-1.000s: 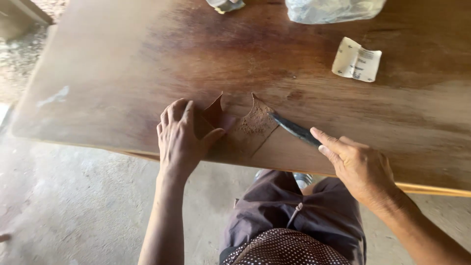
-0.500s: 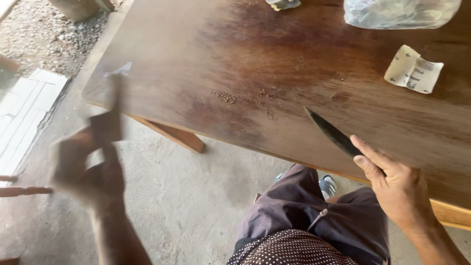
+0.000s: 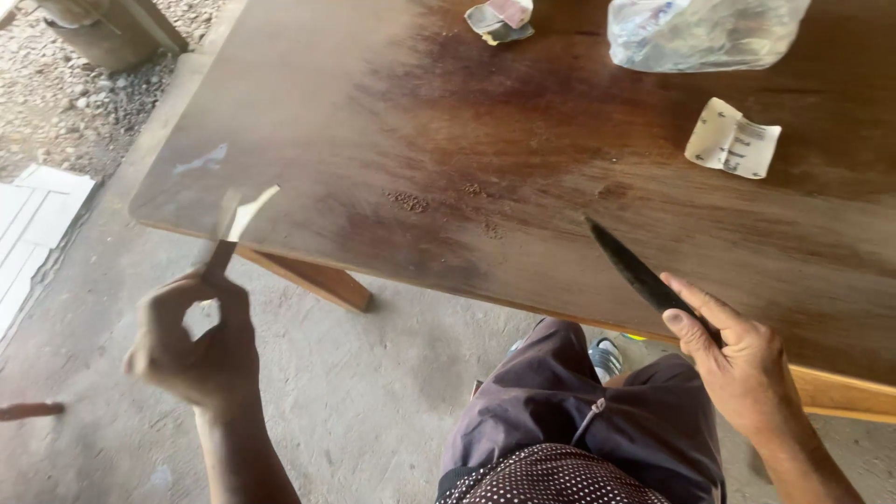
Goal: The person scrapes a section of a wooden table surface using a knife, then switches to sanding the table with a sandpaper sheet. The person moves around the table to sand different areas, including the edges and corners.
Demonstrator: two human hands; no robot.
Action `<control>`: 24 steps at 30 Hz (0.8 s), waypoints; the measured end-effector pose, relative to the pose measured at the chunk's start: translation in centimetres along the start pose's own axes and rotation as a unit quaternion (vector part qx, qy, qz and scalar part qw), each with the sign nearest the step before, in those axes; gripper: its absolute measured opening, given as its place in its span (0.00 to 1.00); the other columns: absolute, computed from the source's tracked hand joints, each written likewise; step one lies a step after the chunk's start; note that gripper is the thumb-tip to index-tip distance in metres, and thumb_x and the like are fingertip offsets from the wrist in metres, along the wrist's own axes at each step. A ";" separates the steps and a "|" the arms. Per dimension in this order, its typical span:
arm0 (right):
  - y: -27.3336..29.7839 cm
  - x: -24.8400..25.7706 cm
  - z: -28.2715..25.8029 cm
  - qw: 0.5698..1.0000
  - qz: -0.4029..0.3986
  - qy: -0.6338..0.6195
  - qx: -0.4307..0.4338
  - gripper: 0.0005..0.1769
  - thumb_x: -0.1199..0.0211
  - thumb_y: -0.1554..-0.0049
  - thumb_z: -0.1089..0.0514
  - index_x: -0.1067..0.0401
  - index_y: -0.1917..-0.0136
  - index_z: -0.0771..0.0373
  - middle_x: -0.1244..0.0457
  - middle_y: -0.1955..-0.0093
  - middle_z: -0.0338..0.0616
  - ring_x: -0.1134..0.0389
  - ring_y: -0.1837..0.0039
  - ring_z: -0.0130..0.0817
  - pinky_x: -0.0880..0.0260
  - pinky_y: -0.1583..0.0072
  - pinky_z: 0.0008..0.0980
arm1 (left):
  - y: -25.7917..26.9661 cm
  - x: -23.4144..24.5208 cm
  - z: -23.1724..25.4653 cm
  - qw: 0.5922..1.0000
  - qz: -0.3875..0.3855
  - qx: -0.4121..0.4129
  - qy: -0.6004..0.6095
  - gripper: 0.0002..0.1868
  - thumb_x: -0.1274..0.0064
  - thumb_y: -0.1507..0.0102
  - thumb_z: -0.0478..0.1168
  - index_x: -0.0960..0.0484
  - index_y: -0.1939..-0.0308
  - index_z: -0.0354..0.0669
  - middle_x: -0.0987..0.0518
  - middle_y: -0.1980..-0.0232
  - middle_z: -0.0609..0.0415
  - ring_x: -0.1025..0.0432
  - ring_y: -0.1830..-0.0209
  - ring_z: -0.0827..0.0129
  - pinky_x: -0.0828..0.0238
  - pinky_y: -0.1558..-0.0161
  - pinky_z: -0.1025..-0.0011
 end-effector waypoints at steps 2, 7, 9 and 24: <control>-0.1 -0.3 -0.2 0.996 0.003 -0.088 -0.010 0.30 0.35 0.44 0.49 0.29 0.29 0.54 0.36 0.69 0.34 0.40 0.69 0.20 0.38 0.67 0.26 | -0.3 0.9 3.0 0.994 0.087 0.024 0.063 0.07 0.37 0.31 0.30 0.22 0.58 0.39 0.16 0.57 0.53 0.21 0.62 0.72 0.25 0.61 0.76; -0.2 -3.8 -0.5 0.923 -0.092 -0.372 -0.039 0.40 0.29 0.46 0.53 0.36 0.24 0.64 0.46 0.75 0.30 0.47 0.75 0.19 0.39 0.72 0.23 | 0.6 -6.2 15.2 0.810 -0.072 0.143 0.564 0.08 0.46 0.31 0.26 0.28 0.54 0.40 0.23 0.51 0.55 0.26 0.51 0.74 0.23 0.43 0.72; 0.3 -3.7 -0.2 0.913 -0.073 -0.401 -0.016 0.28 0.29 0.44 0.56 0.33 0.34 0.65 0.46 0.74 0.30 0.47 0.75 0.19 0.40 0.71 0.23 | 2.2 -9.5 20.0 0.728 -0.113 0.192 0.648 0.08 0.47 0.31 0.27 0.29 0.54 0.40 0.23 0.52 0.55 0.25 0.52 0.74 0.24 0.45 0.73; 3.8 7.1 13.0 0.870 0.198 -0.405 -0.200 0.28 0.45 0.28 0.50 0.50 0.68 0.48 0.59 0.75 0.26 0.59 0.72 0.19 0.47 0.56 0.26 | 2.3 -24.2 23.4 0.888 -0.448 -0.103 -0.023 0.50 0.71 0.33 0.71 0.54 0.23 0.34 0.57 0.18 0.36 0.64 0.18 0.45 0.68 0.23 0.52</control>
Point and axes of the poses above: each hand's wrist, its own y-axis away from the middle knuckle, its own x-axis out of the back of the hand, z = x × y, the point moved 7 cm from there along -y, towards the middle knuckle
